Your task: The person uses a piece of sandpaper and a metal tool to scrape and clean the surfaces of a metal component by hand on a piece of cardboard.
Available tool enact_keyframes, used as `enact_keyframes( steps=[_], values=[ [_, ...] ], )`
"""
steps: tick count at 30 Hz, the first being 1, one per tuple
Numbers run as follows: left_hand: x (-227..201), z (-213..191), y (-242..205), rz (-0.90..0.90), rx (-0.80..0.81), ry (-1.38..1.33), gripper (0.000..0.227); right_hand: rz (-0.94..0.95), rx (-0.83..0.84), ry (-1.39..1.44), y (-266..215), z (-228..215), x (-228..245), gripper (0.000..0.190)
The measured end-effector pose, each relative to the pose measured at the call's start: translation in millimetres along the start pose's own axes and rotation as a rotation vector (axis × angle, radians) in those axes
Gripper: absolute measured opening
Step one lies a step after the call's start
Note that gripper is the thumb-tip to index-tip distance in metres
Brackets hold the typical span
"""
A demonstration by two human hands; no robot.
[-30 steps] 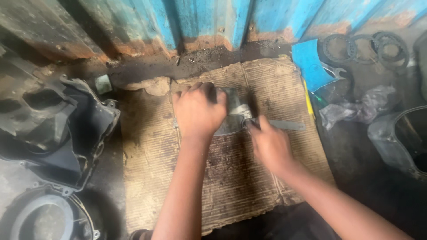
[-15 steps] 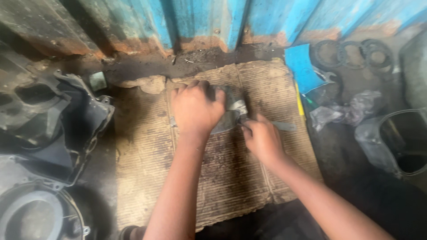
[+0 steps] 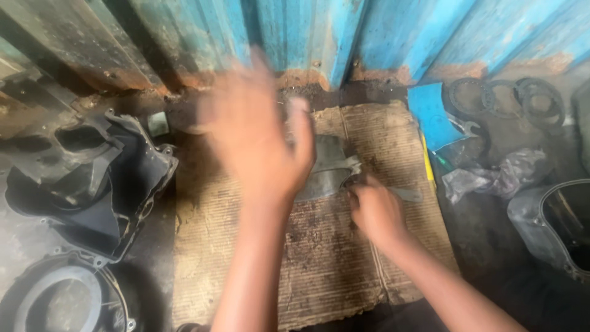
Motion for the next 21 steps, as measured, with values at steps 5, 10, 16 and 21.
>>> enact_keyframes(
  steps=[5,10,16,21],
  values=[
    [54,57,-25,-0.350,0.681,0.031,0.047,-0.071,-0.085,-0.009,4,-6,13,0.018],
    [53,66,-39,-0.324,0.708,0.061,0.047,-0.124,-0.130,-0.006,11,-4,6,0.020],
    [47,63,-32,-0.307,0.632,0.077,0.043,-0.137,-0.109,0.132,-3,-1,11,0.022],
    [37,65,-27,-0.302,0.700,0.101,0.045,-0.192,-0.137,0.065,21,4,-5,0.015]
  ],
)
Point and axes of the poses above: each hand's wrist, its own y-axis towards the middle knuckle, its own z-axis out of the palm, x = y × z, the point moved 4 cm from there along y, towards the middle knuckle, and after that the axes turned 2 degrees about -z, right-handed, at the moved point
